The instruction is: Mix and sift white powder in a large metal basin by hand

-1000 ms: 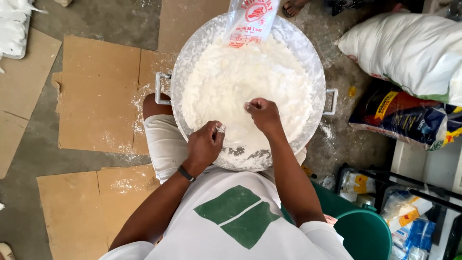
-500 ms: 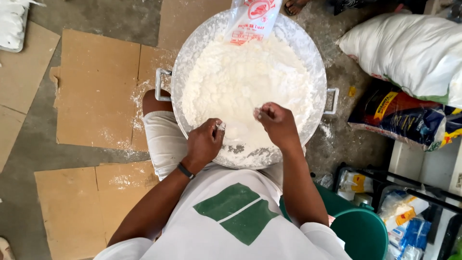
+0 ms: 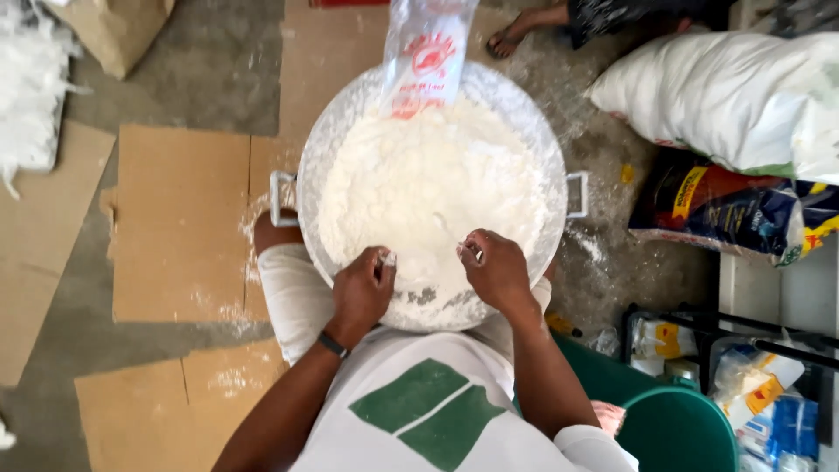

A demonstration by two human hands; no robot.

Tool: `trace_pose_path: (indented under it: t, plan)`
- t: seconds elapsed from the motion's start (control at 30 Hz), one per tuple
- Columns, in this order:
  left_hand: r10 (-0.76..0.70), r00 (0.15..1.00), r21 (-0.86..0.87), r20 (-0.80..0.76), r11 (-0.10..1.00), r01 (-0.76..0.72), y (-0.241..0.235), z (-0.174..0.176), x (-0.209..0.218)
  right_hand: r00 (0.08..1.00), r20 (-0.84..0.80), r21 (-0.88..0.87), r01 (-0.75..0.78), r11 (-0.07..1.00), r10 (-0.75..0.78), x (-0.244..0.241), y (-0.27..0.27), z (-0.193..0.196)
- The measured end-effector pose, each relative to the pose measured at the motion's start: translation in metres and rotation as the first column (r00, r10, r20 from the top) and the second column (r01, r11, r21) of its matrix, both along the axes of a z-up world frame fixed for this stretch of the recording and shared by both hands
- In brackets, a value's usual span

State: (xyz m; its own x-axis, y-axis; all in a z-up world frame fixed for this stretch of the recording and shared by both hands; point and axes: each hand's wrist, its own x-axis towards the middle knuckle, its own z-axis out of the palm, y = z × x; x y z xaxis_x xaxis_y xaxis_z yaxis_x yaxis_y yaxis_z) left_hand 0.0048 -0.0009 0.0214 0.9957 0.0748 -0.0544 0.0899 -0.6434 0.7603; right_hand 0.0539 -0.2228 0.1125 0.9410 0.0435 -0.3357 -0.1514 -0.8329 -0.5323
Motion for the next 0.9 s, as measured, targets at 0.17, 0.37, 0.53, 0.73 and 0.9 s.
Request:
trace_pose_path:
  t: [0.17, 0.37, 0.53, 0.73, 0.9]
  plan:
    - [0.010, 0.991, 0.035, -0.133, 0.999, -0.005, 0.001, -0.014, -0.001, 0.975, -0.221, -0.203, -0.079, 0.976, 0.033, 0.007, 0.001, -0.007]
    - [0.004, 0.974, 0.030, -0.225, 1.000, 0.003, 0.001, -0.014, 0.002, 0.914, -0.398, -0.271, -0.202, 0.941, 0.081, -0.003, -0.003, -0.014]
    - [-0.008, 0.973, 0.024, -0.230, 1.000, 0.014, 0.001, -0.003, 0.001, 0.898, -0.428, -0.262, -0.234, 0.936, 0.105, -0.015, -0.007, -0.028]
    - [0.010, 0.974, 0.048, -0.228, 0.999, 0.001, 0.001, -0.004, 0.000, 0.932, -0.361, -0.186, -0.117, 0.976, 0.043, -0.011, -0.009, 0.017]
    - [0.002, 0.979, 0.032, -0.202, 0.999, 0.005, 0.001, 0.000, 0.000, 0.942, -0.318, -0.055, 0.096, 0.994, -0.109, -0.012, -0.026, 0.043]
